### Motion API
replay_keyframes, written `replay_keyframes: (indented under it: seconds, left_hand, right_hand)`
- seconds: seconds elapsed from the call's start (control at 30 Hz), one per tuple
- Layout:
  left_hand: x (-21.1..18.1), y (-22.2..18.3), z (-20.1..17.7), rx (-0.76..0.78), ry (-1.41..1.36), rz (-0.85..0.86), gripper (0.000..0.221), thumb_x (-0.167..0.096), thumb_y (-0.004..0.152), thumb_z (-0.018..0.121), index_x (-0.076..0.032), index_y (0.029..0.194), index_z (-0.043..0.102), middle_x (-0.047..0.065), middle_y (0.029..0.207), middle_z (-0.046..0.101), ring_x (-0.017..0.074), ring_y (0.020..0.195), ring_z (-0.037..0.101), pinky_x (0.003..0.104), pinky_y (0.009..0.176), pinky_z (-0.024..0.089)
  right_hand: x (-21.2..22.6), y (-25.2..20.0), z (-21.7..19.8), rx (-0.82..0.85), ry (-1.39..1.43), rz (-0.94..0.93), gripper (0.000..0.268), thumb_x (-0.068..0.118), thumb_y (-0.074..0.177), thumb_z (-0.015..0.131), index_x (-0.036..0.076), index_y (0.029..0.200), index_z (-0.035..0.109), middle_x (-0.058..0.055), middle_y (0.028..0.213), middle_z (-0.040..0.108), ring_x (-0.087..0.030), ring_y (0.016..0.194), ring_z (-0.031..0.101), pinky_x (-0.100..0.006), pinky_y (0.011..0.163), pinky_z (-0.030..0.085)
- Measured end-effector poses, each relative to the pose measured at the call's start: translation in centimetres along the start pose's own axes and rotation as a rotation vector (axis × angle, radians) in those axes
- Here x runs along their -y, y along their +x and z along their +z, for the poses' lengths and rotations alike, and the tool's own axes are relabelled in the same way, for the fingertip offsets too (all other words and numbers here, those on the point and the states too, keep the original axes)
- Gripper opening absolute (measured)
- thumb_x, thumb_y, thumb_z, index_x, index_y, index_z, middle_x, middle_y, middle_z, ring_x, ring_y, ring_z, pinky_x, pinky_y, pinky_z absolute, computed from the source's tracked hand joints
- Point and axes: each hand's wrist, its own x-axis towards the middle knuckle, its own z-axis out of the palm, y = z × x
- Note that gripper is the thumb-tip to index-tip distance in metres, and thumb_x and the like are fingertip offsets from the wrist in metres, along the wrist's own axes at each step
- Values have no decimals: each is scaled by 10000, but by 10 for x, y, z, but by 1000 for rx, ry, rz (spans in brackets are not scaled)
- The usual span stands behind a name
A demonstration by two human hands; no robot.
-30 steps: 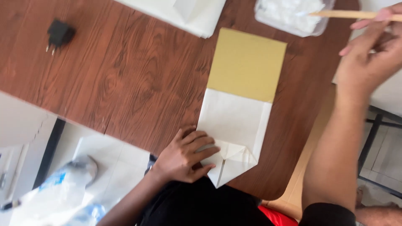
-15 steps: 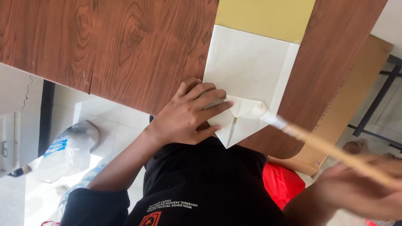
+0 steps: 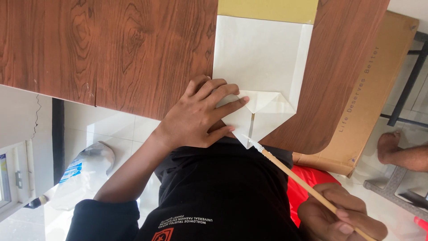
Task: Manually folding and applying glue to the bottom of bags to seal them.
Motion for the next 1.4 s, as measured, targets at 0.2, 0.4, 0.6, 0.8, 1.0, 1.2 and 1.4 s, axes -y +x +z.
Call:
replay_keyframes:
  seconds: [0.2, 0.4, 0.6, 0.8, 1.0, 1.2, 1.4]
  left_hand:
    - [0, -2, 1, -34, -24, 1, 463, -384, 1031, 599, -137, 1422, 598, 98, 1356, 562, 320, 1216, 551, 515, 1039, 400]
    - [-1, -2, 1, -38, -37, -2, 463, -382, 1023, 604, -129, 1411, 608, 101, 1351, 559, 322, 1220, 546, 524, 1056, 394]
    - [-1, -1, 0, -31, -40, -5, 455, -371, 1018, 613, -124, 1400, 617, 97, 1341, 554, 319, 1215, 544, 523, 1049, 392]
    - [-3, -2, 3, -49, -1, -18, 417, -386, 1070, 522, -158, 1407, 610, 91, 1357, 577, 315, 1229, 561, 521, 1040, 417]
    - [-7, -8, 8, -38, -2, -38, 421, -401, 1075, 531, -171, 1418, 616, 80, 1373, 602, 299, 1258, 566, 513, 1036, 412]
    - [-4, -4, 6, -85, 4, -36, 395, -374, 1061, 570, -161, 1388, 637, 74, 1339, 607, 290, 1213, 585, 504, 1023, 432]
    - [-5, -3, 4, -87, 10, -26, 383, -370, 1059, 572, -159, 1370, 642, 75, 1320, 608, 284, 1198, 585, 496, 1016, 435]
  right_hand:
    - [7, 2, -26, 356, 330, 283, 128, 111, 1099, 337, 60, 983, 324, -185, 661, 446, -208, 429, 284, -371, 460, 223]
    - [3, 20, -36, 584, 435, 290, 104, 9, 1036, 296, 98, 1089, 301, -82, 612, 267, -146, 463, 204, -340, 458, 262]
    - [0, 17, -27, 579, 492, 259, 42, 76, 1050, 360, 107, 1041, 334, -166, 703, 463, -171, 463, 333, -348, 505, 225]
    - [-19, 12, -30, 565, 642, 191, 93, 25, 1012, 351, 116, 1033, 342, -68, 570, 314, -137, 445, 137, -365, 471, 124]
    - [-3, 19, -22, 507, 614, 208, 54, 177, 1086, 406, 132, 1066, 383, -136, 782, 550, -175, 450, 379, -348, 444, 293]
    - [-18, 22, -47, 731, 654, 336, 37, 146, 1082, 385, 156, 1093, 419, -139, 866, 564, -119, 511, 403, -282, 528, 371]
    - [-8, 17, -17, 568, 609, 190, 39, 68, 1028, 354, 101, 1010, 345, -109, 618, 417, -149, 419, 292, -334, 442, 224]
